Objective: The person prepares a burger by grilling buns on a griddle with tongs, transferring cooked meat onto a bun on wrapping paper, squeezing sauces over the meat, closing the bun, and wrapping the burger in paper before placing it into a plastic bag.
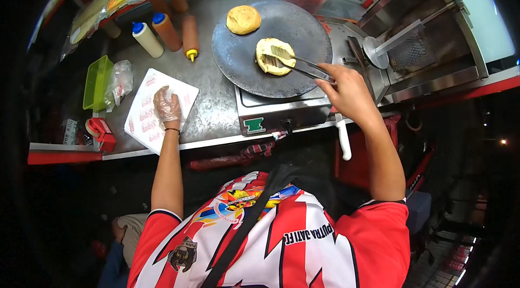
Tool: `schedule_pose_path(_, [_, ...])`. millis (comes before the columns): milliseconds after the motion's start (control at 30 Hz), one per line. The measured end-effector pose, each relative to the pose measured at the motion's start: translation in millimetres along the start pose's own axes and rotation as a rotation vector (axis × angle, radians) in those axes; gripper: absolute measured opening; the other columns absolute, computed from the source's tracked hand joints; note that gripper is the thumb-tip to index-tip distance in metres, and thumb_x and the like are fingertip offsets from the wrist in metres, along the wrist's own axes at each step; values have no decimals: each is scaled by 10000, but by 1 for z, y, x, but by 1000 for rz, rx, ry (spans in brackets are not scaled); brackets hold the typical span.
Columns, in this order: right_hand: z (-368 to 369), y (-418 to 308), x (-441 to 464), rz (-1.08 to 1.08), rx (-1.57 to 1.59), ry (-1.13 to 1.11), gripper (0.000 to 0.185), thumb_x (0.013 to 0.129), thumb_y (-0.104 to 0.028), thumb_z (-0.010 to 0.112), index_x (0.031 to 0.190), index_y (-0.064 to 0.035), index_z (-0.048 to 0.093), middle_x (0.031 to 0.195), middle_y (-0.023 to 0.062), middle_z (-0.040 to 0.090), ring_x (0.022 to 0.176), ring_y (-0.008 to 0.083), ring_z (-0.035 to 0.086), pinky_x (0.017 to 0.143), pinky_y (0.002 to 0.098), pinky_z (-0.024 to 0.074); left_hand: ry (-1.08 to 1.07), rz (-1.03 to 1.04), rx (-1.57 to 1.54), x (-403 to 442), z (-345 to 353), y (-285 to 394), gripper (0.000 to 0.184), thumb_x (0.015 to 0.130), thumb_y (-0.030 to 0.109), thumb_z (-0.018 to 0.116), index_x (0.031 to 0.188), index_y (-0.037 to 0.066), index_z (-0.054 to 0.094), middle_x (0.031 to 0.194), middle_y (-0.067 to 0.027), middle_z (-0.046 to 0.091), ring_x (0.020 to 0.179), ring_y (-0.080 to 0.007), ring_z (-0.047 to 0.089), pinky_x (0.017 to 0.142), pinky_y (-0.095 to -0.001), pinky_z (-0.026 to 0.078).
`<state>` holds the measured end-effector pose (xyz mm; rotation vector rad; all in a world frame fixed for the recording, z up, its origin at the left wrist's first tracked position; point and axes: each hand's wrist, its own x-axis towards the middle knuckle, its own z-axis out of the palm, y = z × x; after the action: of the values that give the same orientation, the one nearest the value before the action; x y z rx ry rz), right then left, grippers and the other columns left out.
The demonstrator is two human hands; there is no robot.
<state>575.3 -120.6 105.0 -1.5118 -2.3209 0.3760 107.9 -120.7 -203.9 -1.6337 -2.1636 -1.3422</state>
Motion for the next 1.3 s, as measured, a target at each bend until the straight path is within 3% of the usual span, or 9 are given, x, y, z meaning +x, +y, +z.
schedule_pose_path(200, [-24,28,0,60,-108,71,354,887,-167,719,1200,-10,666,916,199,669,774,330,679,719,409,536,-4,-11,44,-1,-1,1,332,792,130,650,1115,54,670,1122,-169,659,1098,-358,595,1010,-455,458])
schedule_pose_path(367, [6,-26,52,-323,-191,126,391,828,-36,684,1218,-54,650,986,169,628,885,356,658,779,453,528,-34,55,104,-2,2,-5,360,785,190,653,1119,57,672,1150,-170,650,1108,-360,591,998,-464,470])
schedule_pose_path(500, [19,-29,72,-334,-404,-113,408,800,68,610,1181,-60,677,1020,162,639,930,357,656,819,451,535,-33,-23,75,-1,3,-4,358,785,189,660,1120,62,670,1155,-176,650,1103,-369,592,989,-472,470])
schedule_pose_path(567, [-57,-35,44,-310,-460,-334,428,775,88,569,1148,-63,712,1006,164,654,1011,350,639,904,450,514,-32,-6,85,-1,0,-3,356,780,180,665,1117,66,672,1152,-172,651,1102,-366,593,989,-467,471])
schedule_pose_path(633, [-115,-52,31,-179,-565,-442,511,671,123,679,1133,-84,747,986,146,655,1017,349,629,906,457,503,-17,-12,81,-4,-2,-3,356,775,173,670,1116,68,673,1148,-169,651,1101,-364,593,989,-463,471])
schedule_pose_path(733, [-114,-59,49,-196,-494,-267,547,706,79,715,1225,-90,698,987,150,667,988,357,640,891,464,513,-26,1,46,0,0,0,360,768,166,676,1115,71,677,1141,-167,651,1105,-367,587,990,-459,471])
schedule_pose_path(900, [25,-28,94,-191,-370,48,437,820,62,564,1211,-79,697,1029,196,661,999,398,639,858,483,505,-73,-34,41,1,-7,9,353,796,158,655,1137,67,667,1149,-168,654,1123,-360,586,1015,-459,456])
schedule_pose_path(1100, [-72,-75,41,-111,-543,-368,505,704,124,608,1161,-54,730,907,160,626,936,374,634,842,455,501,-44,-8,-9,1,-8,7,350,788,133,654,1133,80,663,1147,-151,656,1110,-357,590,1004,-457,463])
schedule_pose_path(1300, [7,-83,86,-154,-356,-35,495,791,22,659,1267,-115,674,1013,172,628,956,400,628,880,469,511,-60,-10,-19,1,-8,8,328,762,119,646,1085,63,671,1138,-150,658,1110,-343,590,1003,-459,449])
